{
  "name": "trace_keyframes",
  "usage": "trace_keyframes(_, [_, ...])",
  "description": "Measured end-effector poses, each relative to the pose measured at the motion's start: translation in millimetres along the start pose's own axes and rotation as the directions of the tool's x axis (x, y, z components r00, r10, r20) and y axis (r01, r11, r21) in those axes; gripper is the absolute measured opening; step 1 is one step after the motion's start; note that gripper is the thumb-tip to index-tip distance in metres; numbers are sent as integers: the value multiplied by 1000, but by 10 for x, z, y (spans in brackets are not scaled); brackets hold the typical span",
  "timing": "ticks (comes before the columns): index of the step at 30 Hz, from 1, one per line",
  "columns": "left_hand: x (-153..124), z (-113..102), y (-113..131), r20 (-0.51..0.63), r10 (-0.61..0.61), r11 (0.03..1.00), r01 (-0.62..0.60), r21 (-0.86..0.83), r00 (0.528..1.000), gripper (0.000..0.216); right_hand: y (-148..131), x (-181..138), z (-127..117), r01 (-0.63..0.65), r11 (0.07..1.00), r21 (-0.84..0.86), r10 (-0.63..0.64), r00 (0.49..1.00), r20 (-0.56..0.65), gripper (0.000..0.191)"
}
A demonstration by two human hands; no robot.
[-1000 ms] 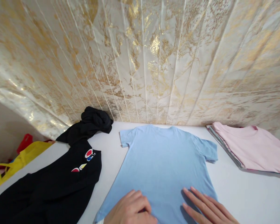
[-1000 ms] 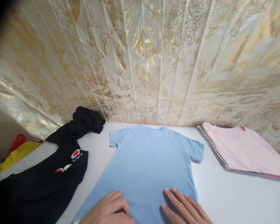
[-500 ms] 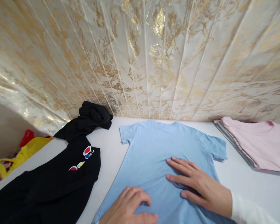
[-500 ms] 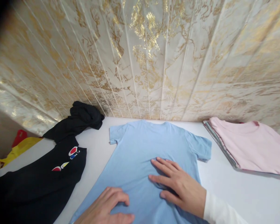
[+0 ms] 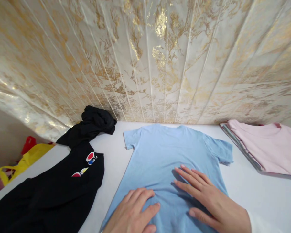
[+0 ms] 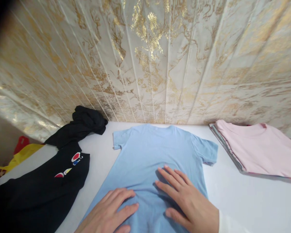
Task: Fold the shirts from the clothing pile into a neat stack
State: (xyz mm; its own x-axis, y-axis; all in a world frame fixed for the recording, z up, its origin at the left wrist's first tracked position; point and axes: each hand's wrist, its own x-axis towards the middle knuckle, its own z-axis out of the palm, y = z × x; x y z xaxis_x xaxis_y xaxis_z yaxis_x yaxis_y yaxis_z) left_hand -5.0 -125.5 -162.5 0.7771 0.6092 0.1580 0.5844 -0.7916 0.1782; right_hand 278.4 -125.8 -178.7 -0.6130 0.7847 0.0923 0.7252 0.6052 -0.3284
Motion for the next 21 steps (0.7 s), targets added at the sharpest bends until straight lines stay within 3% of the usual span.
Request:
trace_keyframes(4, [-17, 139, -41, -18, 32, 999, -32, -10, 999, 27, -125, -205, 96, 87, 994, -61, -87, 996, -11, 71])
trace_keyframes(9, [-44, 196, -146, -38, 32, 999, -32, -15, 999, 40, 49, -388, 132, -85, 984, -159, 66, 991, -118, 76])
trace_keyframes(15, [-93, 145, -154, -39, 51, 999, -51, -14, 998, 39, 74, -484, 70, -62, 995, -83, 57, 996, -63, 76])
trace_keyframes(21, [-65, 124, -9, -123, 204, 978, -209, -27, 971, 25, -2, -505, -17, -91, 996, 7, 91, 996, -15, 73])
